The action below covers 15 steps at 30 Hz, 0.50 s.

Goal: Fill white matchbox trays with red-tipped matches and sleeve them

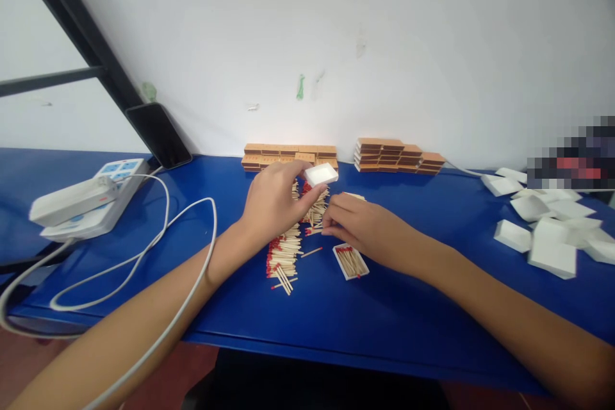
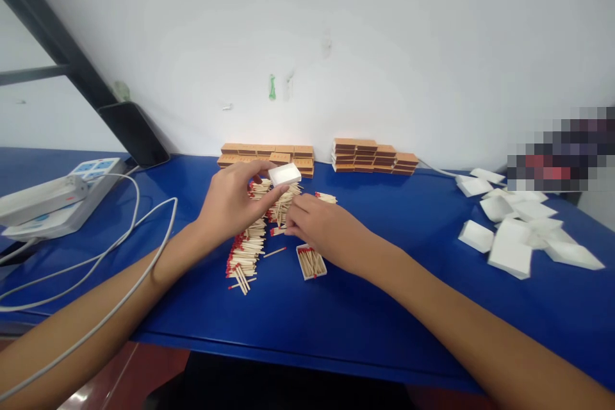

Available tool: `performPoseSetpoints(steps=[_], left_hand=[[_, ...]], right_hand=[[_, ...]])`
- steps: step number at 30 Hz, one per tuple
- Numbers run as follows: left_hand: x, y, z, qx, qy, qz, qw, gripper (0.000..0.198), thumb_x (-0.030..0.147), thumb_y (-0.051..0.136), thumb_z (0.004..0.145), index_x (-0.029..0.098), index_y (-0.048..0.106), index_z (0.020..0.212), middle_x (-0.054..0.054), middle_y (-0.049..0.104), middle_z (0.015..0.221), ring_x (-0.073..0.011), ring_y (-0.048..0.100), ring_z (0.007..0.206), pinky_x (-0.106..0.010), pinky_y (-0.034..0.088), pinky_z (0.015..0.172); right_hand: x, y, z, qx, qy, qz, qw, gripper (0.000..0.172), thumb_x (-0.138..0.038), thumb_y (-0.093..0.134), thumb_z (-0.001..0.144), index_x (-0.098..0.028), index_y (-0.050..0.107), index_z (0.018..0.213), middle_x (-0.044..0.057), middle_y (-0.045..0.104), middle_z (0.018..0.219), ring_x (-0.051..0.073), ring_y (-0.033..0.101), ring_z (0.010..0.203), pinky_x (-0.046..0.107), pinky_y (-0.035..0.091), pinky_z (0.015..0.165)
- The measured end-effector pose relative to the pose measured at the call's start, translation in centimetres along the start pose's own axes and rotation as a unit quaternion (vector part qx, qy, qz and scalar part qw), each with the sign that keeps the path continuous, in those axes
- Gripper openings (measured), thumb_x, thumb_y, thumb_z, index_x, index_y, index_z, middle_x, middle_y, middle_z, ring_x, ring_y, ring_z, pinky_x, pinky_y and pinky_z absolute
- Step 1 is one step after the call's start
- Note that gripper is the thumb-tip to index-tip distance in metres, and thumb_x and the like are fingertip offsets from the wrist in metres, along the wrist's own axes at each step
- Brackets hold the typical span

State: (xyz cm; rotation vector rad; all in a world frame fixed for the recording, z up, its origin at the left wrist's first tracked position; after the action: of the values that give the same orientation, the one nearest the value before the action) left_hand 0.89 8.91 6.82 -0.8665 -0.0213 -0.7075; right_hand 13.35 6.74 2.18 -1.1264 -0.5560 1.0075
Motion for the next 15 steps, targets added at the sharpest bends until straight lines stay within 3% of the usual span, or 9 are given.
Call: performPoseSetpoints(steps=[5, 10, 15], left_hand=[[0.0, 0.1, -0.1, 0.000, 0.002, 0.003, 1.000, 0.029, 0.043, 0.075, 0.094, 0.021, 0.072, 0.113, -0.006, 0.079, 0.101, -0.0238, 0.072, 0.088, -0.039, 0.054, 0.078], [0.3, -0.1, -0.2, 0.002, 0.009, 0.005, 1.000, 0.034, 0.044, 0.074, 0.094, 0.019, 0.071, 0.117, -0.007, 0.078, 0.102, -0.0246, 0.072, 0.090, -0.039, 0.054, 0.078], [0.4, 0.0, -0.1, -0.003, 0.013, 0.010, 1.000, 0.033, 0.044, 0.074, 0.094, 0.020, 0.071, 0.116, -0.007, 0.078, 0.101, -0.0237, 0.071, 0.087, -0.038, 0.052, 0.075]], right_hand=[[0.3, 1.7, 0.0, -0.034, -0.001, 0.010, 0.999, 0.009, -0.017, 0.063, 0.100, -0.019, 0.064, 0.092, 0.006, 0.066, 0.095, 0.020, 0.064, 0.083, 0.033, 0.054, 0.074], [1.2, 1.7, -0.1, -0.034, 0.040, 0.048, 0.997, 0.006, -0.021, 0.069, 0.098, -0.020, 0.063, 0.099, 0.006, 0.067, 0.100, 0.021, 0.065, 0.091, 0.035, 0.054, 0.079], [1.3, 2.3, 0.2, -0.052, 0.053, 0.066, 0.995, 0.007, -0.018, 0.065, 0.099, -0.019, 0.063, 0.093, 0.005, 0.066, 0.096, 0.019, 0.064, 0.085, 0.033, 0.053, 0.075]])
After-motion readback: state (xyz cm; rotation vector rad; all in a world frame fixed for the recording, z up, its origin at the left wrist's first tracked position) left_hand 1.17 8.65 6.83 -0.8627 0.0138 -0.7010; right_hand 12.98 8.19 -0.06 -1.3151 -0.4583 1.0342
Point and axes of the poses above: each hand's wrist, its own z-axis towards the middle knuckle, its own y-axis out of the palm, x = y × z, the point moved 9 cm from there along z, towards the middle knuckle
